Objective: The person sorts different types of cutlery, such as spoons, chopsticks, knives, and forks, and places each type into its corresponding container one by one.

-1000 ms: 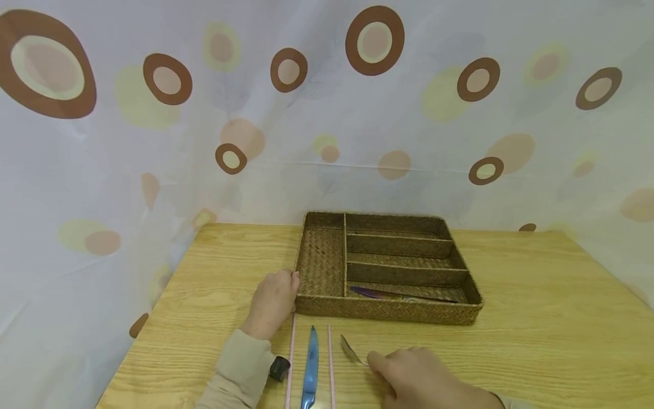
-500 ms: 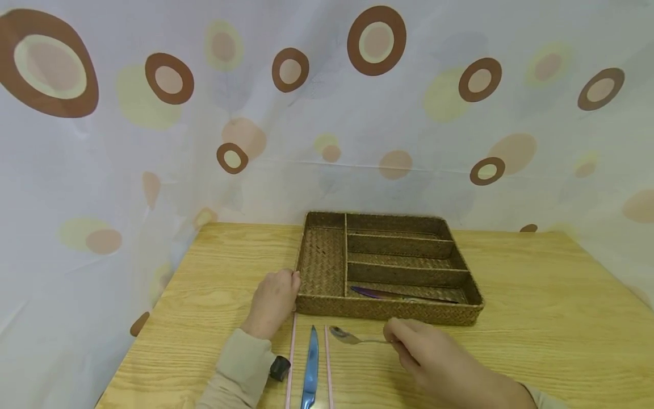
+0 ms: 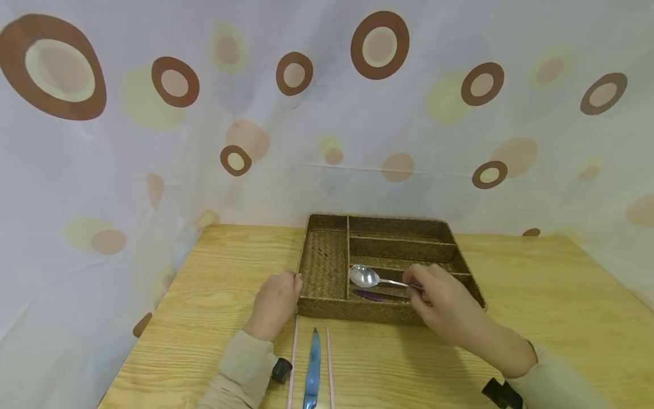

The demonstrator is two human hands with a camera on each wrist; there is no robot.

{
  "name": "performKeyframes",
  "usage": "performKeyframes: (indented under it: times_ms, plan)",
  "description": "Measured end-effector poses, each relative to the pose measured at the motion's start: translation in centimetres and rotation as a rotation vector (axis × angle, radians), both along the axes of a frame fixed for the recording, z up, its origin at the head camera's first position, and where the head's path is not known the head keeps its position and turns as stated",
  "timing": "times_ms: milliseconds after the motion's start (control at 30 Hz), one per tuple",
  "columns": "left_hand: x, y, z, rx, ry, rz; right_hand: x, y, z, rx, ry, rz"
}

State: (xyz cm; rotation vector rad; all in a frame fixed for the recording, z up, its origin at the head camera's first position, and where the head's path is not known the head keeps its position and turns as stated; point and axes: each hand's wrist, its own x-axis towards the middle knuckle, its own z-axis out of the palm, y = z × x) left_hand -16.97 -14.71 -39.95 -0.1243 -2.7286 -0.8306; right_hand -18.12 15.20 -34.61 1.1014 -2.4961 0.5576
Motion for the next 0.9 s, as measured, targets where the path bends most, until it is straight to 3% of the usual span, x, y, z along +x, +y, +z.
performKeyframes:
  times_ms: [267,533,767,900]
  plan:
    - [-0.1,0.0,-0.3,-0.01,0.0,0.0,-4.3,0.4,0.0,0.098,-0.127,-0.1]
    - [0.0,0.0,-0.3,-0.029,0.026,0.001,-8.6,0.6,-1.0,0.172,-0.17,-0.144]
    - [-0.1,0.0,-0.1,-0.007,-0.004,0.005,-11.0,0.4,-2.4,0.236,-0.425,-0.087]
    - [-0.2,-0.1,-0.1,-0.013,-0.003,0.01,-11.8,0.3,-3.1,0.247,-0.513,-0.07]
